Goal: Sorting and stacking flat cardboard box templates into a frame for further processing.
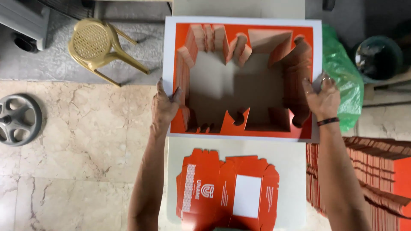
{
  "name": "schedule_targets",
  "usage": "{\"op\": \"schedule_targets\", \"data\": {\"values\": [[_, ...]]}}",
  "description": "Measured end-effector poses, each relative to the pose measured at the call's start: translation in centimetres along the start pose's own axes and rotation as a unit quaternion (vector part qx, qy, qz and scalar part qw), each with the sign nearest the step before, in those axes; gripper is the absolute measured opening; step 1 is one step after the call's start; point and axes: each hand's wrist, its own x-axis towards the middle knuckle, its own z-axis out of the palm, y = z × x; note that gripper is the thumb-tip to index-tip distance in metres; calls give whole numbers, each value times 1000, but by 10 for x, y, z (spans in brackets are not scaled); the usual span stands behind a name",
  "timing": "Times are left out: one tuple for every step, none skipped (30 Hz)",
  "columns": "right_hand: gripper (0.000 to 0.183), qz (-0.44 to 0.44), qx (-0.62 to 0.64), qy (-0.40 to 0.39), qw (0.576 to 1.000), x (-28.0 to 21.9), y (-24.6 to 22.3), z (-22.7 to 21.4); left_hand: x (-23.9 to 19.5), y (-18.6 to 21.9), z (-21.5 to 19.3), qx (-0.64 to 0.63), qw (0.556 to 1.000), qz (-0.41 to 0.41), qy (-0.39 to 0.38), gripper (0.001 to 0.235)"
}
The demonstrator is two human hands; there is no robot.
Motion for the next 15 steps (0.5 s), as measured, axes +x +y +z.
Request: {"op": "schedule_targets", "data": {"values": [[68, -63, -17, 17, 998, -2, 4, -1, -4, 8, -4, -4, 1000, -13, -9, 79], [70, -131, -29, 43, 990, 6, 3, -1, -1, 19, -10, -11, 1000, -21, -10, 78], [70, -130, -29, 42, 990, -3, -20, -24, -7, 15, -12, -10, 1000, -22, -11, 78], [76, -76, 8, -33, 997, -10, -43, -50, -9, 16, -16, -10, 1000, 4, -23, 99], [88, -23, 46, -107, 993, -18, -65, -76, -11, 16, -19, -9, 999, 29, -35, 120], [88, -19, 43, -109, 993, -25, -57, -76, -22, 16, -28, -10, 999, 28, -39, 120], [88, -200, 5, 33, 979, -32, -50, -76, -33, 16, -36, 28, 989, 144, -35, 120], [89, -375, -31, 175, 910, -33, -45, -76, -39, 18, -46, 63, 963, 260, -26, 120], [89, -375, -33, 177, 910, -44, -54, -85, -41, 11, -47, 62, 963, 262, -25, 120], [87, -448, -2, 102, 888, -60, -61, -95, -47, 4, -48, 134, 911, 388, -37, 109], [91, -518, 34, 27, 854, -76, -68, -105, -55, -3, -50, 201, 837, 506, -47, 104], [91, -516, 32, 32, 856, -89, -69, -104, -58, -7, -46, 200, 835, 511, -46, 104], [84, -540, -99, -25, 836, -102, -70, -104, -62, -10, -43, 242, 816, 515, -102, 76], [83, -551, -229, -78, 799, -114, -71, -104, -64, -11, -40, 283, 793, 518, -153, 49], [83, -548, -232, -70, 801, -112, -71, -101, -57, -20, -31, 284, 789, 524, -148, 49]]}}
